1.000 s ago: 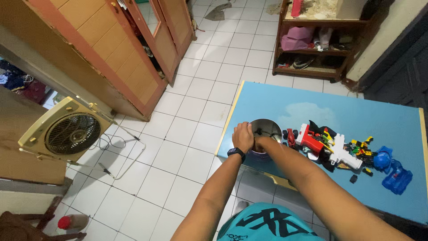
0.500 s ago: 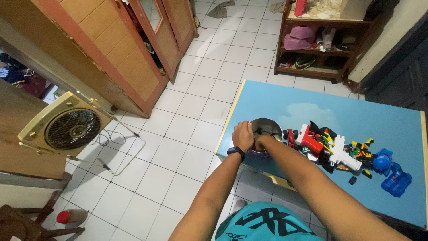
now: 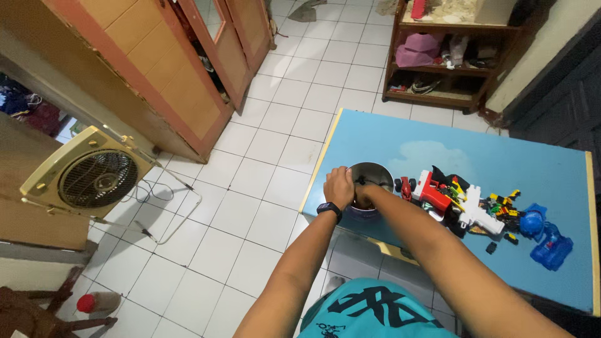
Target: The person picks up plastic toy components from a table and places them into a cylindrical container.
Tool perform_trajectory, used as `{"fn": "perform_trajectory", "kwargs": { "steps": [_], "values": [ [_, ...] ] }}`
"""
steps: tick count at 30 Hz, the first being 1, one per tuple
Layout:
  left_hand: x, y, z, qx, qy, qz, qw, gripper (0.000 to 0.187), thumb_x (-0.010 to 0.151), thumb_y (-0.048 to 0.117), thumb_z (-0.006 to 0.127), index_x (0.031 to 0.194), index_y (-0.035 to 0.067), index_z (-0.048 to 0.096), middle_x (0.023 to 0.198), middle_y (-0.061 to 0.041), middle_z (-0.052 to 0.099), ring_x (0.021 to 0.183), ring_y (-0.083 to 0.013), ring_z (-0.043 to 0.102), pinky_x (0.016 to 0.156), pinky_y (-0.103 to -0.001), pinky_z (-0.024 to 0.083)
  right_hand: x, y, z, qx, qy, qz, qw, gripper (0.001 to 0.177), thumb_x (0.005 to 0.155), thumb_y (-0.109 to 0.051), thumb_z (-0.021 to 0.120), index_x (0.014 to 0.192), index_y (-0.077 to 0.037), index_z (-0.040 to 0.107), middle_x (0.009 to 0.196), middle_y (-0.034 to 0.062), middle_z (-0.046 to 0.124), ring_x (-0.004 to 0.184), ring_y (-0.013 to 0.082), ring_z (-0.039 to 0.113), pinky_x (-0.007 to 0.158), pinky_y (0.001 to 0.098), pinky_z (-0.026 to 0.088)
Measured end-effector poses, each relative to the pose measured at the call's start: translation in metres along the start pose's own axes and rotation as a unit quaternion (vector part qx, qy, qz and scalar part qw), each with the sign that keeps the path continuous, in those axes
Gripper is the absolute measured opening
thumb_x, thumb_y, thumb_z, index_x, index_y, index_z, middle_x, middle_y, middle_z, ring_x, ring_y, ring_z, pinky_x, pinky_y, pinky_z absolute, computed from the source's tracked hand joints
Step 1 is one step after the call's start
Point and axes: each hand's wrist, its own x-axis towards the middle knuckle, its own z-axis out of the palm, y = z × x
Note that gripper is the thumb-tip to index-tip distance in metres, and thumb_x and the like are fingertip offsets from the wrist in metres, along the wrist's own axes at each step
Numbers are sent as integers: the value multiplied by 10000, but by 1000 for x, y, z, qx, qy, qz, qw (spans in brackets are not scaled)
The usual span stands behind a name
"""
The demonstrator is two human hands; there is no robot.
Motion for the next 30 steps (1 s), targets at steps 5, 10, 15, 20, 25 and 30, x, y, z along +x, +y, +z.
{"fn": "perform_trajectory", "kwargs": {
  "steps": [5,10,15,20,25,30],
  "values": [
    [-1,3,-2,0,16,9,1000,297,1051,332,500,1136,98,661,1127,-135,671,1061,-391,598,862,-534,473,-4,11,-7,52,22,-9,998,316,743,10,730,1055,-36,718,898,163,749,796,285,734,615,420,593],
    [-1,15,-18,4,91,89,992,367,1001,327,587,1220,34,620,1212,-164,651,1191,-378,556,965,-522,433,-14,25,-20,168,63,-22,983,319,740,29,723,1053,-33,712,877,160,752,774,280,735,593,416,594],
    [7,46,-31,-27,98,118,988,354,994,312,593,1212,34,618,1222,-157,647,1225,-368,544,1003,-513,419,-31,41,-47,212,160,-99,959,325,730,46,729,1048,-16,710,831,175,759,715,288,730,577,395,564],
    [14,78,-26,-79,88,125,985,350,1008,300,571,1226,31,619,1243,-150,644,1228,-363,546,1011,-494,425,-75,50,-68,318,217,-117,915,219,852,2,674,1051,-2,766,784,115,750,671,209,711,583,334,557],
    [12,98,-7,-162,62,120,977,343,1038,295,549,1220,10,607,1246,-184,631,1221,-386,540,1050,-479,426,-153,37,-97,525,178,-83,828,174,923,-21,645,1081,-8,718,771,108,701,608,169,656,536,319,544],
    [5,124,15,-223,31,124,966,334,1053,269,515,1234,0,596,1247,-193,625,1204,-388,541,1043,-473,423,-220,56,-104,584,236,-21,777,209,907,-108,736,1109,-54,727,822,44,701,649,122,673,564,274,586]
  ]
}}
